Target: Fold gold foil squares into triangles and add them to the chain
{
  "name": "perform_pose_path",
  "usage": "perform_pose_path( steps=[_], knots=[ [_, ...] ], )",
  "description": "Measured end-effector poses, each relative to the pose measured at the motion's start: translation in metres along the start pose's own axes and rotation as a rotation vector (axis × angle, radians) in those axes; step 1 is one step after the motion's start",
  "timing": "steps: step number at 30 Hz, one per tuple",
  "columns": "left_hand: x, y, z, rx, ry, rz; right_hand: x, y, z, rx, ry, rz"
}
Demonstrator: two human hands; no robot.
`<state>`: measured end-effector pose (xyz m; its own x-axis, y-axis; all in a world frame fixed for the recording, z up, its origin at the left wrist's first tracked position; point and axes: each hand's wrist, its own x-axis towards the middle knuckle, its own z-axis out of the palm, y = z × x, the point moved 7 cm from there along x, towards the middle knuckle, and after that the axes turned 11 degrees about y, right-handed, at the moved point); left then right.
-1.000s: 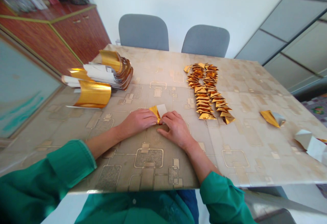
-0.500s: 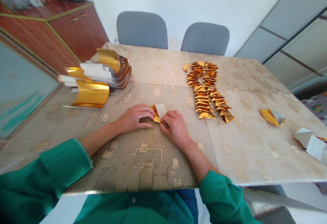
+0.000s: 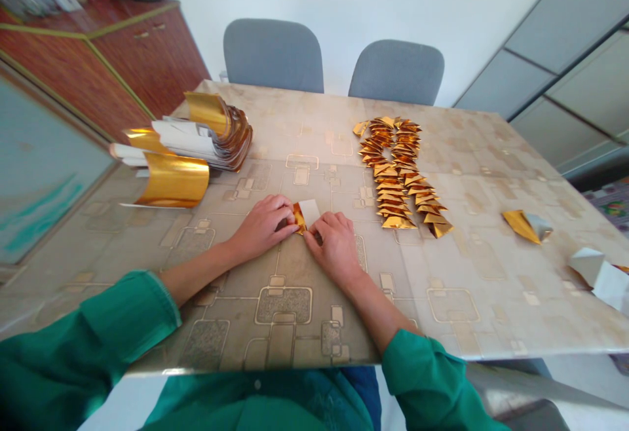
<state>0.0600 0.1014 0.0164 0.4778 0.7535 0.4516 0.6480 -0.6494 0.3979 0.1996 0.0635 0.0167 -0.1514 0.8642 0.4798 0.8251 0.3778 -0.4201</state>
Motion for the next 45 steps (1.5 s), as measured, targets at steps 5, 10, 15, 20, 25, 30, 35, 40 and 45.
perform_pose_path(
  steps=[5, 10, 15, 20, 25, 30, 35, 40, 45],
  knots=[
    [0.0, -0.002, 0.001, -0.002, -0.029, -0.043, 0.0, 0.0, 0.001, -0.04, 0.004, 0.021],
    [0.0, -0.002, 0.001, 0.031, -0.008, -0.08, 0.0, 0.001, 0.004, -0.134, -0.015, 0.055],
    [0.0, -0.003, 0.001, 0.07, 0.005, -0.113, 0.0, 0.002, 0.006, -0.176, -0.045, 0.091],
    [0.0, -0.011, 0.0, 0.03, 0.013, -0.184, 0.001, 0.004, 0.006, -0.146, -0.091, 0.117],
    [0.0, -0.014, 0.0, -0.009, 0.026, -0.212, 0.001, 0.002, 0.006, -0.127, -0.115, 0.082],
    [0.001, -0.015, 0.0, -0.006, 0.031, -0.213, 0.001, -0.002, 0.006, -0.145, -0.119, 0.027],
    [0.001, -0.014, -0.005, 0.047, 0.044, -0.148, 0.002, 0.0, 0.006, -0.132, -0.11, 0.044],
    [-0.014, 0.025, -0.014, 0.239, 0.093, 0.26, 0.002, -0.001, 0.006, -0.131, -0.114, 0.054],
    [-0.033, 0.046, -0.008, 0.333, 0.022, 0.397, 0.002, -0.002, 0.005, -0.15, -0.116, 0.061]
  ],
)
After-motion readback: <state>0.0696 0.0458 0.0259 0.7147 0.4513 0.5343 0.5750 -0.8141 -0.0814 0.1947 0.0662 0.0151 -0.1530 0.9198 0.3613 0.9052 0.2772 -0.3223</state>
